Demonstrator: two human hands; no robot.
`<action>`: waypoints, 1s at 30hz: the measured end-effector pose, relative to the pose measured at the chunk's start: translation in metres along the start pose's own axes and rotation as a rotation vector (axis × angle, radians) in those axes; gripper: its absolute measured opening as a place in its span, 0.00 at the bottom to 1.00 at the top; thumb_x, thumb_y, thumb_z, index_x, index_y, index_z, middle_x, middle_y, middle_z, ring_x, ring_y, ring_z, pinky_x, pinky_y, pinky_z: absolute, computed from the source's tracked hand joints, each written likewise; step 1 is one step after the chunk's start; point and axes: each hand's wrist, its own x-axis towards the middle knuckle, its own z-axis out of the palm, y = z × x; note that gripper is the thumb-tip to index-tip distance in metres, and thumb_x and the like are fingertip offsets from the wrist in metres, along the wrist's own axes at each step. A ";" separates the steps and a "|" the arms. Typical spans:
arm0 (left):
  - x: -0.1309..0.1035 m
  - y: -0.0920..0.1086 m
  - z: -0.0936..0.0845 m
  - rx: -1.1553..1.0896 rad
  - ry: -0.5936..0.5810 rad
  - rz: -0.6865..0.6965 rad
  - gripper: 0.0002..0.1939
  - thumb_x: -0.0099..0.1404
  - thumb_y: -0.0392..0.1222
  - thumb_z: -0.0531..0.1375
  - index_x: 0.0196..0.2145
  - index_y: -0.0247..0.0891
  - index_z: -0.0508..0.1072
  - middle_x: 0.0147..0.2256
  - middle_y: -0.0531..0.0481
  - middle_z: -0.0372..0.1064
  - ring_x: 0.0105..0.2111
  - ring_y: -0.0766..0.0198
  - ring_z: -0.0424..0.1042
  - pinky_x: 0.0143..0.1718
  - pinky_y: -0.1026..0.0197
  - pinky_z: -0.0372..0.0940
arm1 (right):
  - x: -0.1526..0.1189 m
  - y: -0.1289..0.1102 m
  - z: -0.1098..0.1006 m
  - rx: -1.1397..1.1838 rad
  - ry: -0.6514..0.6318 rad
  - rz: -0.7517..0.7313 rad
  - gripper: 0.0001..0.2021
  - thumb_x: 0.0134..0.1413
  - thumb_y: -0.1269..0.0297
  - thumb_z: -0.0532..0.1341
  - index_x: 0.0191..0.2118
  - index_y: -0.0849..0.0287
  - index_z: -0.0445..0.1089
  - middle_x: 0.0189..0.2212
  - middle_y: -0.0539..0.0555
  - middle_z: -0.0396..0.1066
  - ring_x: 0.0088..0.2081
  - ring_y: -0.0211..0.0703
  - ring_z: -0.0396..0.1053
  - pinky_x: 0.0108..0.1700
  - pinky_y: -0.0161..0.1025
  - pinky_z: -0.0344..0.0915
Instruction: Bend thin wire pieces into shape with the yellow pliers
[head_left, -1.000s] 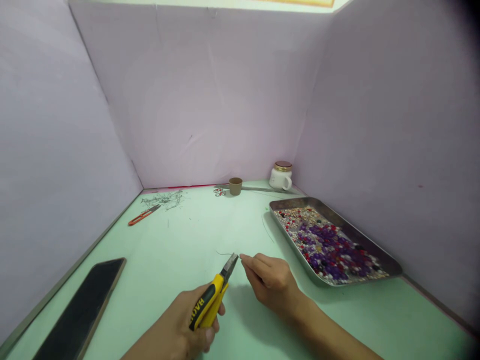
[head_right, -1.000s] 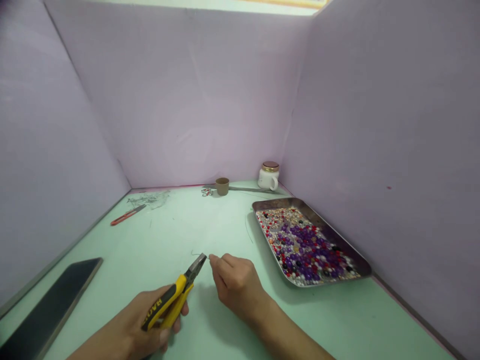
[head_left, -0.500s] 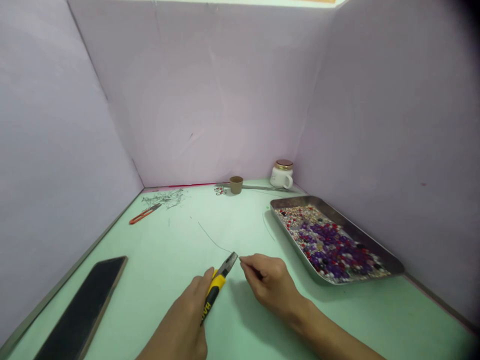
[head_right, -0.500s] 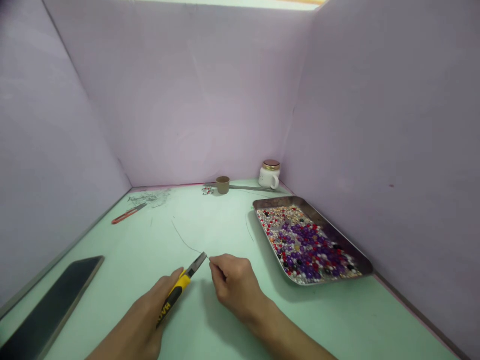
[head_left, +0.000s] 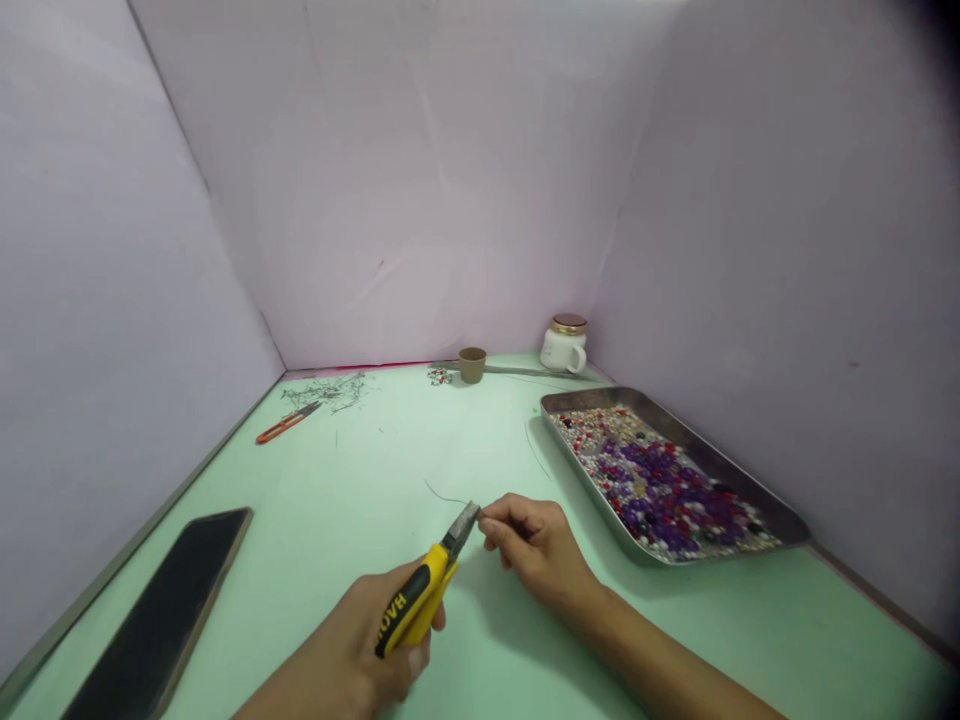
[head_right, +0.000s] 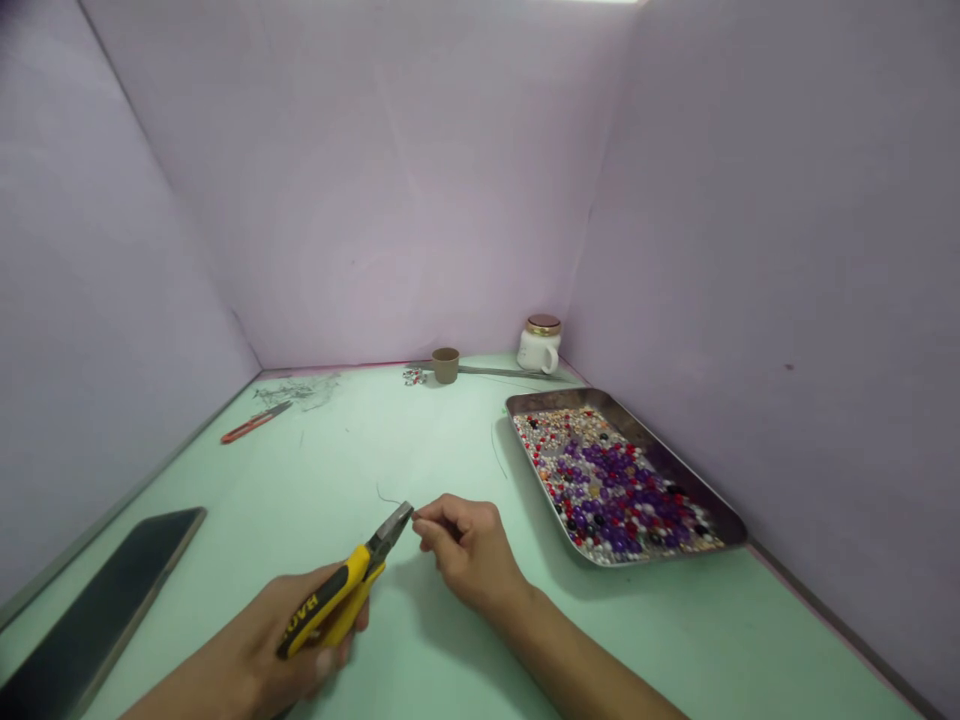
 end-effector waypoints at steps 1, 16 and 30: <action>-0.001 0.000 -0.001 -0.030 -0.031 0.004 0.08 0.52 0.33 0.52 0.33 0.37 0.63 0.24 0.57 0.57 0.22 0.70 0.53 0.23 0.68 0.52 | 0.000 0.000 0.000 0.028 -0.007 0.017 0.08 0.49 0.63 0.56 0.27 0.61 0.68 0.17 0.49 0.67 0.16 0.32 0.60 0.19 0.30 0.56; 0.017 -0.031 0.013 0.777 0.386 -0.034 0.43 0.45 0.18 0.46 0.59 0.36 0.47 0.50 0.40 0.57 0.47 0.54 0.60 0.45 0.57 0.57 | 0.005 -0.003 0.009 0.163 -0.012 0.340 0.08 0.45 0.64 0.57 0.23 0.62 0.65 0.13 0.46 0.61 0.12 0.28 0.51 0.14 0.28 0.49; -0.001 0.004 -0.005 -0.204 -0.105 0.023 0.12 0.49 0.32 0.52 0.34 0.37 0.63 0.23 0.58 0.56 0.22 0.71 0.53 0.24 0.67 0.53 | 0.004 0.005 0.002 0.324 -0.173 0.219 0.11 0.47 0.59 0.57 0.24 0.62 0.64 0.13 0.46 0.61 0.13 0.30 0.54 0.16 0.29 0.51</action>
